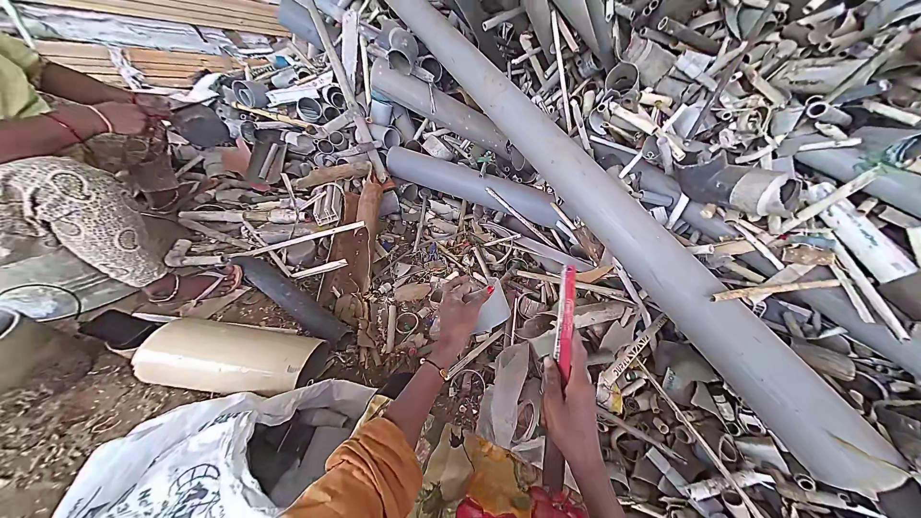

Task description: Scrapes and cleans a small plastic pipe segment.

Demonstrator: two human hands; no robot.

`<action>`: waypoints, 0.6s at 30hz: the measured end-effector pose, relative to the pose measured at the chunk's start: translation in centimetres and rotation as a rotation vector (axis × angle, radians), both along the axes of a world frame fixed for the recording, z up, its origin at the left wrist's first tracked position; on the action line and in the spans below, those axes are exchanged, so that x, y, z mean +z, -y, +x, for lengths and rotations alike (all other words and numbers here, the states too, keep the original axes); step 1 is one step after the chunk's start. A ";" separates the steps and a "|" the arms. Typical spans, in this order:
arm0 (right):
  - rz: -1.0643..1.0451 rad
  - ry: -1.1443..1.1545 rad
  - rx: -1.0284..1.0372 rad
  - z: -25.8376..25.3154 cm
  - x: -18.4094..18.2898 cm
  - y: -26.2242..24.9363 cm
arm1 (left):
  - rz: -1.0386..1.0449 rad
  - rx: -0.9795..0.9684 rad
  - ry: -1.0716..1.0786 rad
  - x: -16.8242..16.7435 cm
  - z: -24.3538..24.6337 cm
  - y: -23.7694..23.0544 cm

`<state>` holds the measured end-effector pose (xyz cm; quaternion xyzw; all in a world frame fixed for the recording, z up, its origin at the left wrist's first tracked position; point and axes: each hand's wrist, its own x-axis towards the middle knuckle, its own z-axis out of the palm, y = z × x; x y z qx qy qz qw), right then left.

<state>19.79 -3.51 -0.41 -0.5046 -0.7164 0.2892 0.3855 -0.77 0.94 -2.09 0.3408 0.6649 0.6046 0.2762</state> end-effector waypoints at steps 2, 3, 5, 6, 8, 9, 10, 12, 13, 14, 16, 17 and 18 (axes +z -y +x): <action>0.072 -0.126 -0.081 0.4 -0.1 0.0 | 0.029 -0.021 -0.081 0.0 -0.1 0.3; 0.048 -0.132 -0.075 0.2 -0.4 0.0 | 0.049 -0.037 -0.106 0.1 -0.1 0.5; -0.081 -0.020 0.065 -0.7 -1.6 0.1 | 0.067 -0.057 -0.102 0.1 -0.3 1.3; -0.187 0.051 0.169 -1.2 -1.9 -0.1 | 0.076 -0.060 -0.085 0.1 -0.6 1.8; -0.378 0.000 0.254 -2.4 -2.2 -0.5 | 0.099 -0.020 -0.030 0.6 -1.7 3.0; -0.446 -0.104 0.239 -3.0 -2.0 -0.4 | 0.132 0.017 0.052 1.0 -2.8 4.1; -0.504 -0.213 0.210 -3.5 -1.6 -0.3 | 0.190 0.082 0.181 1.1 -4.1 5.4; -0.567 -0.350 0.186 -4.4 -1.0 -0.8 | 0.291 0.242 0.460 1.2 -7.5 9.2; -0.595 -0.376 0.207 -4.9 -1.0 -1.4 | 0.278 0.322 0.562 0.9 -9.4 12.0; -0.634 -0.386 0.232 -5.5 -1.3 -2.1 | 0.248 0.369 0.631 0.1 -11.3 15.4; -0.708 -0.370 0.256 -6.8 -2.0 -2.9 | 0.141 0.463 0.572 -3.6 -14.0 22.9; -0.714 -0.346 0.258 -7.5 -2.1 -2.8 | 0.047 0.522 0.475 -6.2 -14.7 26.7; -0.703 -0.333 0.250 -8.4 -2.1 -2.4 | -0.061 0.582 0.386 -8.6 -15.1 30.6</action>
